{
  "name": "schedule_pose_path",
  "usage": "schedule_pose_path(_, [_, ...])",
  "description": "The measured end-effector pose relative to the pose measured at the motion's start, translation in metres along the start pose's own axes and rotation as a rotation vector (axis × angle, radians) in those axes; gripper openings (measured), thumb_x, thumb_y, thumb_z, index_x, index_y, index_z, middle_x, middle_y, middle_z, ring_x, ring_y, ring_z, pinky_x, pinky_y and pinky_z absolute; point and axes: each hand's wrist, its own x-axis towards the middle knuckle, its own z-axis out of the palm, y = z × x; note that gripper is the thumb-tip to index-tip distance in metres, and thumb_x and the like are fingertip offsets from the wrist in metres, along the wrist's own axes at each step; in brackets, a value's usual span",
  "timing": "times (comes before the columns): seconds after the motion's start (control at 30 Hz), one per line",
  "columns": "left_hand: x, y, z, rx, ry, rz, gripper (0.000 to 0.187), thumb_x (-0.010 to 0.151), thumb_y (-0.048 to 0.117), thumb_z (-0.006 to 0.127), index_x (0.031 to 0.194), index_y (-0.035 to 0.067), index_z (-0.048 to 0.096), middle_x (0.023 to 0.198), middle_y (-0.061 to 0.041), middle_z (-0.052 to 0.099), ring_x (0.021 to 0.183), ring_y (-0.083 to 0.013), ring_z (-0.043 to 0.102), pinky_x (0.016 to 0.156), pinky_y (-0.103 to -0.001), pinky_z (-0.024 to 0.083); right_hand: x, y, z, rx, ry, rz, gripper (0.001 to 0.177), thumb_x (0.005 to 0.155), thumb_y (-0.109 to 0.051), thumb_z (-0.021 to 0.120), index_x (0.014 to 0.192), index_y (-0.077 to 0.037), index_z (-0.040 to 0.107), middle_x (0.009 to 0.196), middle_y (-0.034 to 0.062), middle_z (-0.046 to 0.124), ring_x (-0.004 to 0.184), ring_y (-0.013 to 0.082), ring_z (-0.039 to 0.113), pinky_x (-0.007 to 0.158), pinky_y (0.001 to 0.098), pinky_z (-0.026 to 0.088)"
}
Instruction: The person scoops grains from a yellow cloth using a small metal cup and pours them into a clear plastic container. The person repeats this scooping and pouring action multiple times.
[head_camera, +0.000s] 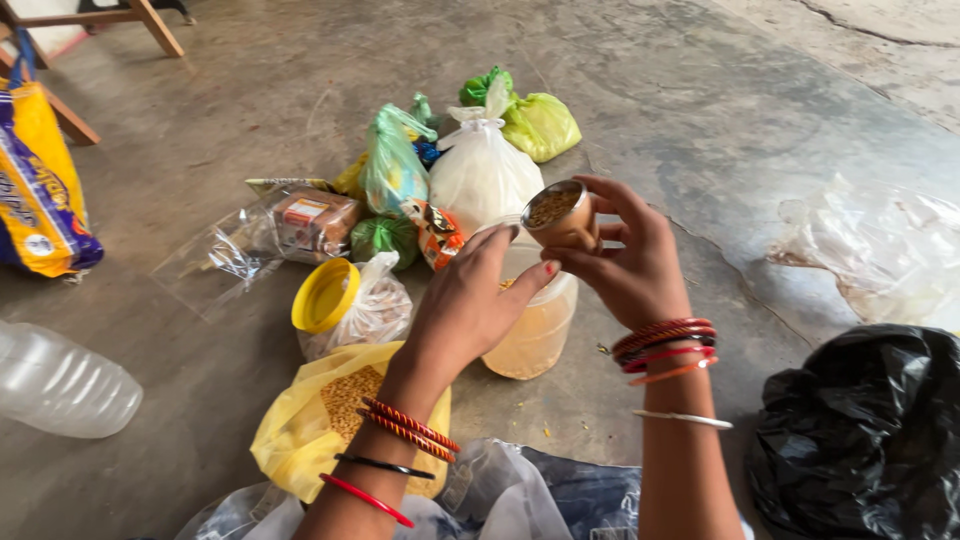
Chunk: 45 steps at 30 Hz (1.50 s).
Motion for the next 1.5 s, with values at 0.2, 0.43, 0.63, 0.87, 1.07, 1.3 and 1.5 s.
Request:
schedule_pose_path(0.2, [-0.008, -0.024, 0.015, 0.17, -0.158, -0.073, 0.064, 0.086, 0.042, 0.074, 0.132, 0.0, 0.058, 0.136, -0.019, 0.061, 0.126, -0.0343, 0.058, 0.103, -0.044, 0.045, -0.004, 0.0, 0.009, -0.417, 0.108, 0.09, 0.07, 0.057, -0.014, 0.094, 0.123, -0.022, 0.069, 0.114, 0.0036, 0.072, 0.098, 0.0238, 0.075, 0.083, 0.0374, 0.059])
schedule_pose_path(0.43, [-0.011, -0.036, 0.019, 0.206, -0.102, -0.065, 0.043, 0.088, 0.034, 0.072, 0.118, 0.003, 0.068, 0.118, -0.019, 0.071, 0.107, -0.0369, 0.068, 0.092, -0.046, 0.053, -0.005, 0.009, 0.013, -0.533, 0.067, 0.017, 0.067, 0.055, -0.012, 0.092, 0.118, -0.022, 0.072, 0.114, 0.0046, 0.07, 0.109, 0.0308, 0.065, 0.095, 0.0437, 0.051])
schedule_pose_path(0.63, [-0.009, -0.039, 0.017, 0.176, -0.024, -0.067, 0.024, 0.09, 0.026, 0.073, 0.105, 0.009, 0.077, 0.09, -0.02, 0.074, 0.089, -0.0385, 0.072, 0.08, -0.048, 0.056, -0.005, 0.016, 0.017, -0.595, 0.042, -0.052, 0.061, 0.056, -0.011, 0.091, 0.114, -0.022, 0.075, 0.113, 0.006, 0.07, 0.106, 0.0335, 0.064, 0.096, 0.0448, 0.049])
schedule_pose_path(0.87, [-0.01, -0.038, 0.024, 0.242, -0.004, -0.086, 0.022, 0.083, 0.023, 0.078, 0.102, 0.01, 0.078, 0.087, -0.019, 0.075, 0.087, -0.0373, 0.072, 0.078, -0.048, 0.056, -0.005, 0.024, 0.022, -0.683, 0.055, -0.139, 0.057, 0.058, -0.008, 0.088, 0.112, -0.022, 0.078, 0.111, 0.006, 0.07, 0.102, 0.0353, 0.06, 0.094, 0.0437, 0.049])
schedule_pose_path(1.07, [-0.012, -0.044, 0.024, 0.214, 0.005, -0.021, 0.025, 0.082, 0.025, 0.08, 0.103, 0.01, 0.078, 0.09, -0.018, 0.076, 0.089, -0.0365, 0.073, 0.081, -0.046, 0.057, -0.007, 0.025, 0.029, -0.65, 0.054, -0.167, 0.058, 0.058, -0.01, 0.089, 0.114, -0.022, 0.078, 0.113, 0.0061, 0.07, 0.104, 0.0359, 0.06, 0.092, 0.043, 0.05])
schedule_pose_path(1.3, [-0.016, -0.05, -0.006, 0.034, -0.128, -0.173, 0.033, 0.088, 0.03, 0.075, 0.119, 0.017, 0.076, 0.102, -0.014, 0.077, 0.089, -0.0294, 0.075, 0.081, -0.039, 0.058, -0.009, 0.008, 0.028, -0.566, -0.003, -0.127, 0.069, 0.059, -0.018, 0.092, 0.125, -0.017, 0.071, 0.115, 0.0079, 0.069, 0.108, 0.0309, 0.066, 0.096, 0.0449, 0.05])
schedule_pose_path(1.5, [-0.055, -0.063, -0.064, -0.016, -0.028, -0.117, 0.032, 0.089, 0.02, 0.073, 0.119, 0.011, 0.074, 0.114, -0.012, 0.076, 0.092, -0.0262, 0.078, 0.078, -0.034, 0.061, -0.019, -0.01, 0.039, -0.344, -0.052, -0.065, 0.074, 0.067, -0.02, 0.091, 0.135, -0.015, 0.063, 0.117, 0.0045, 0.069, 0.098, 0.0195, 0.072, 0.08, 0.035, 0.062])
